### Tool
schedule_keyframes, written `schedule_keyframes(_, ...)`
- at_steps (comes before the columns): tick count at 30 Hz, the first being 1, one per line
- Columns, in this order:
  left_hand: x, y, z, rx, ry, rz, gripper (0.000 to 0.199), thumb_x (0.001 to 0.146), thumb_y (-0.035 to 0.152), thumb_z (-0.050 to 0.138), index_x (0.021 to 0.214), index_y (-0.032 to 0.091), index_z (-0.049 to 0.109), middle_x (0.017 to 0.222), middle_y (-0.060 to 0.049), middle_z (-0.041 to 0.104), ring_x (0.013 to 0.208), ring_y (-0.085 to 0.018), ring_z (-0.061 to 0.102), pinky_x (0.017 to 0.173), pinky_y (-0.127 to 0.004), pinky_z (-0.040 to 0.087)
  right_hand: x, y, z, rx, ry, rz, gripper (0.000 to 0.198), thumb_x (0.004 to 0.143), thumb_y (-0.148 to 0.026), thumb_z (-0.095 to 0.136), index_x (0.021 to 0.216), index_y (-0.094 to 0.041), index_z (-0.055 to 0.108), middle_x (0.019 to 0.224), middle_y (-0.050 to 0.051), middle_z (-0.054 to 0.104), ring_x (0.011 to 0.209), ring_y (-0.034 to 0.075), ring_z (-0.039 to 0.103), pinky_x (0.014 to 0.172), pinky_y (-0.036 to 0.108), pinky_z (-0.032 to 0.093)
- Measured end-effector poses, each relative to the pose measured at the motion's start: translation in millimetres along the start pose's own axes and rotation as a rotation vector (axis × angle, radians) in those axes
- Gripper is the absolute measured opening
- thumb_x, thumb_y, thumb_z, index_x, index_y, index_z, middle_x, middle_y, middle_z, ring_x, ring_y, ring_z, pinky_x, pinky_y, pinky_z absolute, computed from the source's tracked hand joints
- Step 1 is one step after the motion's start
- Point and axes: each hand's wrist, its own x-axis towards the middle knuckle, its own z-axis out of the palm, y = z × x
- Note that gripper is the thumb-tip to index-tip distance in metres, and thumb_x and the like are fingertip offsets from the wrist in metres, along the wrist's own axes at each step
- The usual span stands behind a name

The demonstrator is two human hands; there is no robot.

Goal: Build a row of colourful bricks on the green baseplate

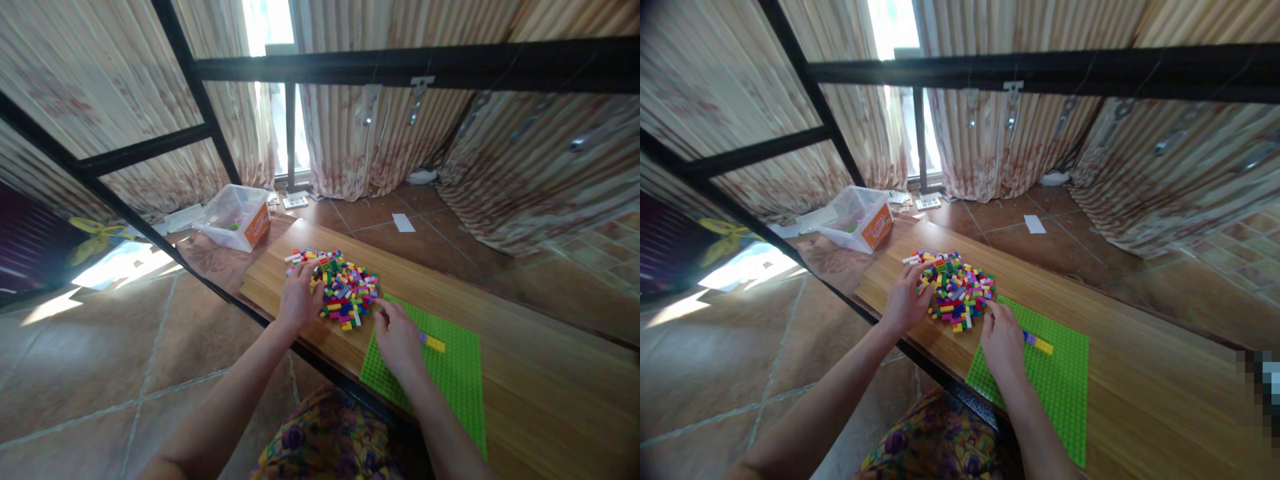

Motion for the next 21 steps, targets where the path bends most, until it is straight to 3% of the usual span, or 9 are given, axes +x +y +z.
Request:
schedule_keyframes(4, 46.3, -1.8, -4.8, 0.204, -0.136, 0.128, 0.033, 0.083, 0.016, 0.059, 0.116, 0.016, 0.064, 0.118, -0.01, 0.064, 0.111, -0.026, 0.056, 0.102, -0.04, 0.044, -8.6, 3.8, -3.4, 0.052, 0.001, 0.013, 0.033, 0.088, -0.027, 0.044, 0.108, -0.014, 0.067, 0.102, 0.013, 0.069, 0.09, 0.024, 0.063, 0.085, 0.041, 0.049)
schedule_keyframes(9, 67.8, 4.4, 8.6, 0.364, -0.312, 0.193, 0.024, 0.081, 0.018, 0.059, 0.102, 0.015, 0.07, 0.111, -0.012, 0.067, 0.104, -0.027, 0.056, 0.094, -0.04, 0.045, -16.4, 4.7, -5.0, 0.089, 0.026, 0.011, 0.031, 0.089, -0.029, 0.046, 0.105, -0.015, 0.069, 0.102, 0.013, 0.07, 0.09, 0.023, 0.064, 0.085, 0.041, 0.049)
schedule_keyframes(15, 67.3, 2.3, 21.3, 0.408, -0.288, 0.163, 0.017, 0.084, 0.021, 0.058, 0.094, 0.016, 0.071, 0.105, -0.011, 0.068, 0.101, -0.027, 0.056, 0.092, -0.04, 0.043, -19.8, 0.0, -10.7, 0.171, 0.041, 0.018, 0.029, 0.09, -0.031, 0.047, 0.102, -0.017, 0.07, 0.101, 0.012, 0.07, 0.089, 0.022, 0.064, 0.081, 0.039, 0.051)
schedule_keyframes(21, 58.6, 1.7, 25.9, 0.379, -0.207, 0.119, 0.022, 0.082, 0.028, 0.063, 0.102, 0.02, 0.069, 0.115, -0.01, 0.065, 0.108, -0.029, 0.053, 0.094, -0.044, 0.039, -22.6, -0.2, -13.6, 0.219, 0.063, 0.03, 0.028, 0.091, -0.031, 0.046, 0.097, -0.019, 0.071, 0.097, 0.01, 0.071, 0.088, 0.021, 0.065, 0.081, 0.038, 0.051)
